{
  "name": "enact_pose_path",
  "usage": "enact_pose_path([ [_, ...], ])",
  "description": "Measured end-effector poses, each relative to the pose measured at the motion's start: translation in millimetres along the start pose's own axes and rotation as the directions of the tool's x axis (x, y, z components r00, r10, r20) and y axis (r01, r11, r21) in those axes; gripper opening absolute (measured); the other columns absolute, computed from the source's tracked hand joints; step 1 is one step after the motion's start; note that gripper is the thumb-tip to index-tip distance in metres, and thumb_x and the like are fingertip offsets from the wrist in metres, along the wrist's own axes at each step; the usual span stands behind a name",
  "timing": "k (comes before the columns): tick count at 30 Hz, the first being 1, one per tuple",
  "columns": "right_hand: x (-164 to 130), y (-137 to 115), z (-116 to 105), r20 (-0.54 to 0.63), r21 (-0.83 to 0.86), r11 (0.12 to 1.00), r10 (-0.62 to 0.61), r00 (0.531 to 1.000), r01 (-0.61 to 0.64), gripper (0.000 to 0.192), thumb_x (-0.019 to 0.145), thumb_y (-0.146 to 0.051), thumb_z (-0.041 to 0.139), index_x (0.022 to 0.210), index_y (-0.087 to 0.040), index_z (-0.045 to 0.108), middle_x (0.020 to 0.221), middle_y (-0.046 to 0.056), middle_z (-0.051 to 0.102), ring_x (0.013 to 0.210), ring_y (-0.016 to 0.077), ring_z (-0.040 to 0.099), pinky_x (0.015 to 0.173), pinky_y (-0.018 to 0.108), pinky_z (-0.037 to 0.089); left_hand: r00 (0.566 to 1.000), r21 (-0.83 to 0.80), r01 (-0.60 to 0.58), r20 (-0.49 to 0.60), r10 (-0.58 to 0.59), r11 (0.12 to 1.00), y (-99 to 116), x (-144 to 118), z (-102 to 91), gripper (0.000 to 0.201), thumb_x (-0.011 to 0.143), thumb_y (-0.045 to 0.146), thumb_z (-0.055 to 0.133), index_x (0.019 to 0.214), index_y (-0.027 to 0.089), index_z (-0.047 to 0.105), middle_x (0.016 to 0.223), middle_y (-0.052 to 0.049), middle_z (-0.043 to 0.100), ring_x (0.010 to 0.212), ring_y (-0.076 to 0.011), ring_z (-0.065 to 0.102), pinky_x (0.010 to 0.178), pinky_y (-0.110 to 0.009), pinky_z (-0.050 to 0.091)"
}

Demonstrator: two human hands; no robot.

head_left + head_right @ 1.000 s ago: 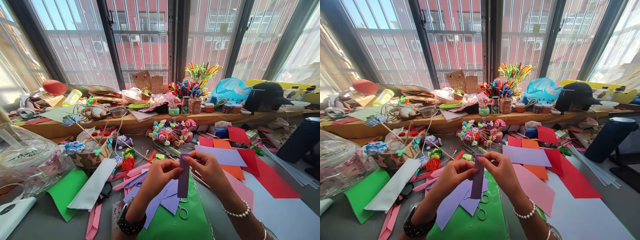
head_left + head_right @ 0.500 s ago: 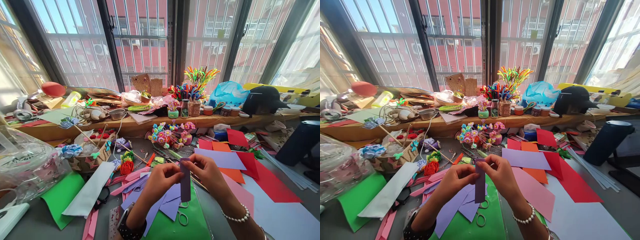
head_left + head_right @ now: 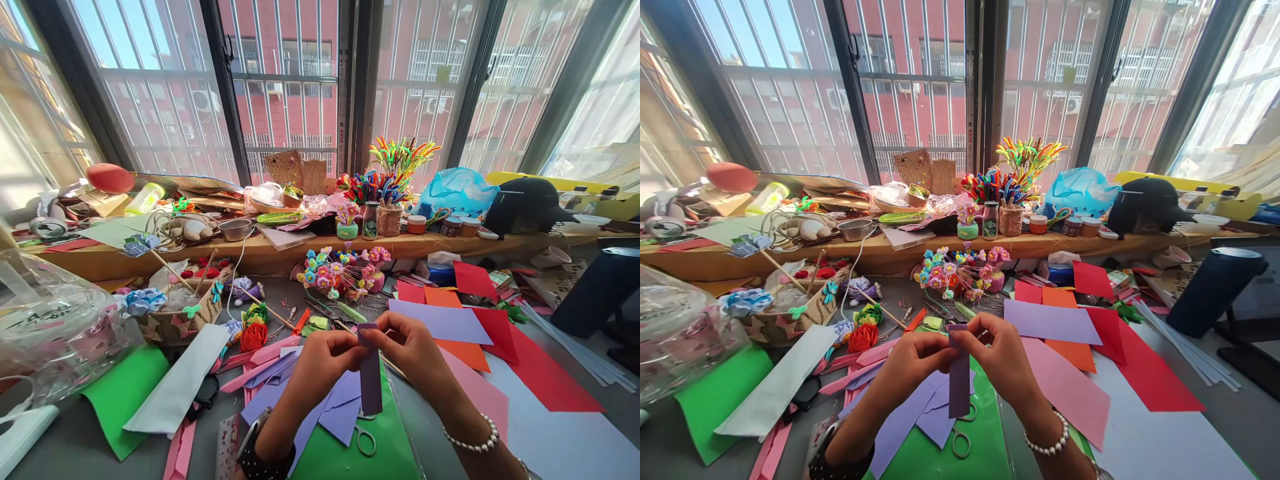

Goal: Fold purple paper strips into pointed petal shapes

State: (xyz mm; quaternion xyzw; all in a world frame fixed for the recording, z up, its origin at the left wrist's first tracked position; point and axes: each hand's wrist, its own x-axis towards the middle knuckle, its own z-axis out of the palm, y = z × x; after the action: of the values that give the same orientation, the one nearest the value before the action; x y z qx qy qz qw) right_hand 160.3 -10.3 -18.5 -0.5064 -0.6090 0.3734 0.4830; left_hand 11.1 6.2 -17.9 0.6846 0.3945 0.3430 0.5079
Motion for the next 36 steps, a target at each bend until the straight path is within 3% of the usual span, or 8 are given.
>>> enact_pose_path([
  [8, 1, 1, 1, -0.009, -0.003, 1.0, -0.006, 1.0, 0.006, 0.028, 0.068, -0.041, 0.06, 0.06, -0.016, 0.049, 0.051, -0.004, 0.048, 0.048, 0.0089, 0.043, 0.044, 0.02, 0.031, 1.0, 0.03, -0.01, -0.02, 0.01, 1.0, -1, 1, 0.1, 0.025, 0.068, 0.036, 0.058, 0.063, 0.013, 0.064, 0.055, -0.001, 0.054, 0.054, -0.0116, 0.048, 0.05, -0.02, 0.037],
  [12, 2, -1, -1, 0.03, 0.024, 1.0, 0.012, 0.999, -0.013, 0.027, 0.07, -0.041, 0.058, 0.065, -0.015, 0.056, 0.057, -0.002, 0.053, 0.05, 0.0092, 0.045, 0.045, 0.02, 0.034, 0.999, -0.018, 0.003, -0.033, -0.003, 1.0, 0, 2, -0.7, 0.021, 0.068, 0.031, 0.058, 0.063, 0.013, 0.065, 0.055, 0.0, 0.056, 0.053, -0.0109, 0.048, 0.051, -0.02, 0.038],
  [17, 4, -3, -10, 0.11, 0.025, 1.0, 0.012, 0.994, -0.014, 0.029, 0.074, -0.041, 0.053, 0.076, -0.014, 0.063, 0.069, 0.003, 0.061, 0.064, 0.0126, 0.052, 0.057, 0.022, 0.041, 0.991, -0.107, 0.005, -0.13, -0.019, 0.994, 0, 4, -4.5, 0.02, 0.066, 0.031, 0.061, 0.066, 0.012, 0.067, 0.058, -0.001, 0.061, 0.056, -0.0123, 0.052, 0.055, -0.022, 0.042],
  [21, 3, -4, -11, 0.176, -0.083, 0.996, 0.026, 0.984, -0.012, 0.028, 0.073, -0.039, 0.055, 0.074, -0.014, 0.065, 0.069, 0.003, 0.063, 0.062, 0.0131, 0.052, 0.053, 0.022, 0.039, 0.977, -0.178, 0.007, -0.207, -0.044, 0.984, -4, 4, -6.6, 0.02, 0.063, 0.033, 0.064, 0.066, 0.013, 0.067, 0.061, -0.002, 0.063, 0.06, -0.0147, 0.057, 0.059, -0.024, 0.046],
  [25, 2, -3, -5, 0.193, -0.088, 0.996, 0.025, 0.981, -0.008, 0.027, 0.074, -0.037, 0.053, 0.074, -0.013, 0.064, 0.071, 0.004, 0.065, 0.064, 0.0145, 0.055, 0.054, 0.022, 0.041, 0.973, -0.206, 0.001, -0.227, -0.049, 0.979, -6, 4, -4.9, 0.022, 0.063, 0.034, 0.064, 0.07, 0.013, 0.068, 0.065, -0.003, 0.064, 0.063, -0.0156, 0.058, 0.062, -0.025, 0.047],
  [31, 2, -2, -4, 0.078, -0.291, 0.954, -0.053, 0.996, 0.074, 0.017, 0.076, -0.027, 0.052, 0.068, -0.015, 0.061, 0.066, 0.002, 0.063, 0.063, 0.0149, 0.056, 0.057, 0.024, 0.041, 0.977, 0.002, -0.009, -0.213, 0.009, 1.0, -4, 5, -9.0, 0.023, 0.067, 0.034, 0.06, 0.06, 0.012, 0.064, 0.058, -0.001, 0.06, 0.06, -0.0138, 0.055, 0.056, -0.022, 0.044],
  [34, 1, -1, -6, 0.078, -0.472, 0.871, -0.113, 0.991, 0.137, 0.014, 0.076, -0.022, 0.052, 0.066, -0.017, 0.06, 0.066, 0.001, 0.063, 0.064, 0.0156, 0.055, 0.058, 0.026, 0.04, 0.978, 0.11, -0.018, -0.205, 0.041, 0.994, -2, 3, -14.9, 0.02, 0.067, 0.032, 0.061, 0.076, 0.014, 0.064, 0.071, -0.003, 0.065, 0.067, -0.0159, 0.059, 0.06, -0.023, 0.046],
  [36, 0, -1, -7, 0.112, -0.554, 0.812, -0.145, 0.983, 0.183, 0.014, 0.077, -0.021, 0.052, 0.065, -0.017, 0.06, 0.068, 0.001, 0.062, 0.066, 0.0164, 0.055, 0.059, 0.026, 0.04, 0.966, 0.196, -0.088, -0.223, 0.132, 0.977, 0, 0, -16.8, 0.028, 0.067, 0.029, 0.062, 0.092, 0.017, 0.062, 0.085, -0.004, 0.066, 0.076, -0.0166, 0.06, 0.068, -0.025, 0.046],
])
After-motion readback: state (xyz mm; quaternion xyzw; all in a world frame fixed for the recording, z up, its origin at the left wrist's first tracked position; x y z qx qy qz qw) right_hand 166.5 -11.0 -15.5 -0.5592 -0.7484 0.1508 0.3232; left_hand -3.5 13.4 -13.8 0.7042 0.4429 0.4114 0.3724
